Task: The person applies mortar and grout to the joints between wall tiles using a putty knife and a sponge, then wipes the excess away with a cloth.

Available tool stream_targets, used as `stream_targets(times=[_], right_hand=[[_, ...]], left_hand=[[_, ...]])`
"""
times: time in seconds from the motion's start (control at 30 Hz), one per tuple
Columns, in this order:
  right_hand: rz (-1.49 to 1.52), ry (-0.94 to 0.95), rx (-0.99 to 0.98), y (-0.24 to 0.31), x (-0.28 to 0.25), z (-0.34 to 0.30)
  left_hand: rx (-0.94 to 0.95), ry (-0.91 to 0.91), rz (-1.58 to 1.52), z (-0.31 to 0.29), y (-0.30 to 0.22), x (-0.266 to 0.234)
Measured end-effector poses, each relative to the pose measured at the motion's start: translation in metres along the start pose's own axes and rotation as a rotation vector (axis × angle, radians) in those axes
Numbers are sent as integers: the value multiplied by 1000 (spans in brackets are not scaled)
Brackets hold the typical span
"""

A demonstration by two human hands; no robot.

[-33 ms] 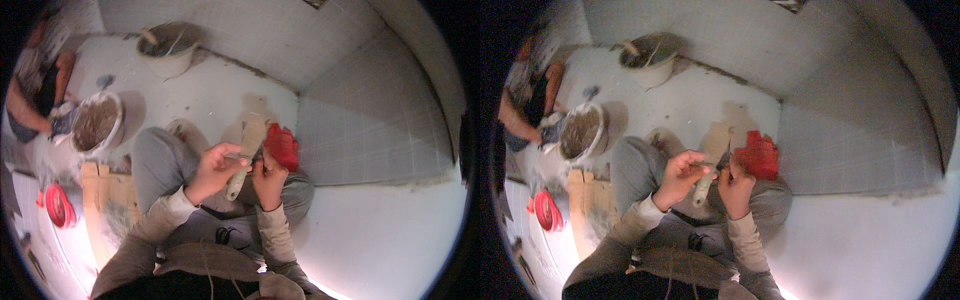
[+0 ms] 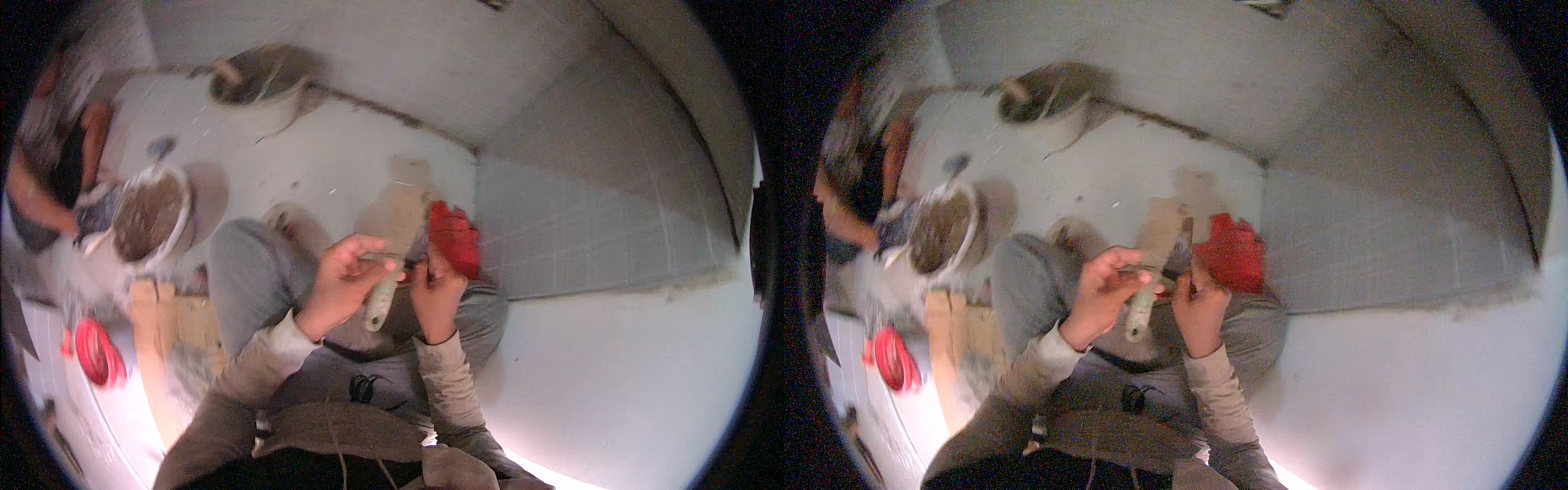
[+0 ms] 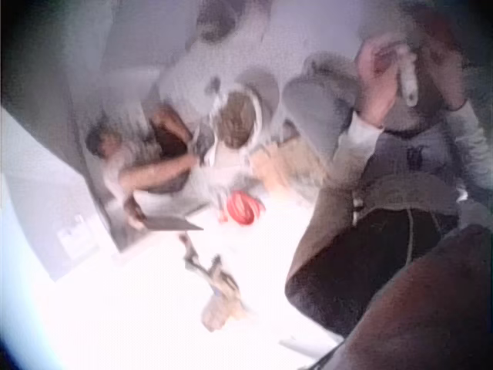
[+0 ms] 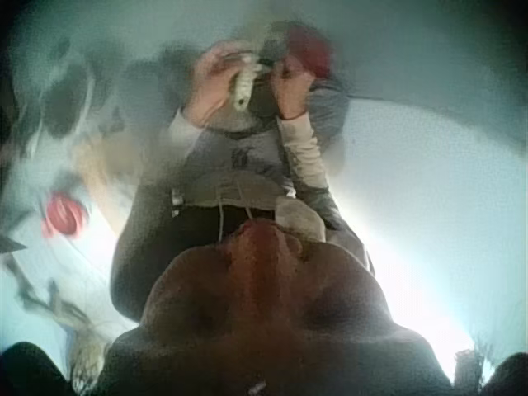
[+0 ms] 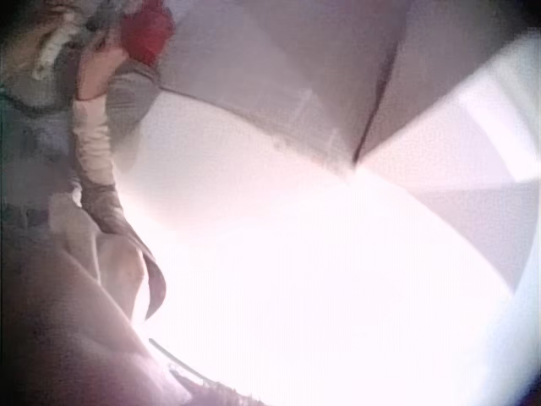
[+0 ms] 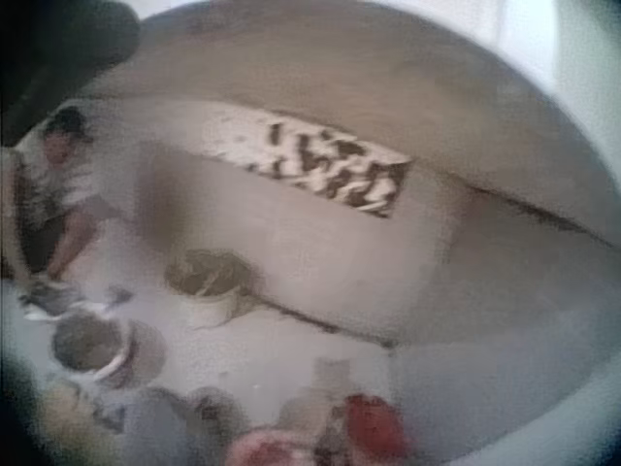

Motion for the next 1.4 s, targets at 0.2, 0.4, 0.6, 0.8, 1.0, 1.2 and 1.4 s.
stream_targets(times=[0.2,0.4,0.6,0.8,1.0,1.2,1.4], right_hand=[[0,-50,421,-97,-12,-28],[328,-121,575,-137,10,-60],[412,-30,596,-142,19,-64],[519,-57,635,-139,21,-59],[553,4,749,-115,2,-43],[599,-39,753,-102,-6,-35],[552,-41,700,-119,9,-43]], left_hand=[[-201,-24,-156,60,-14,96],[-16,209,-316,150,-18,273],[689,220,-90,239,-30,380],[560,279,-252,292,-41,423],[390,225,-306,270,-60,437],[844,250,52,271,-68,432],[1272,183,507,272,-75,433]])
Point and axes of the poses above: each hand's wrist, its own z-axis towards the middle knuckle, its own x-axis out of the palm, y = z × x, the point moved 2 cm from there along z, towards the middle knuckle, and after that the axes turned 8 degrees about -y, right-handed, at the moved point
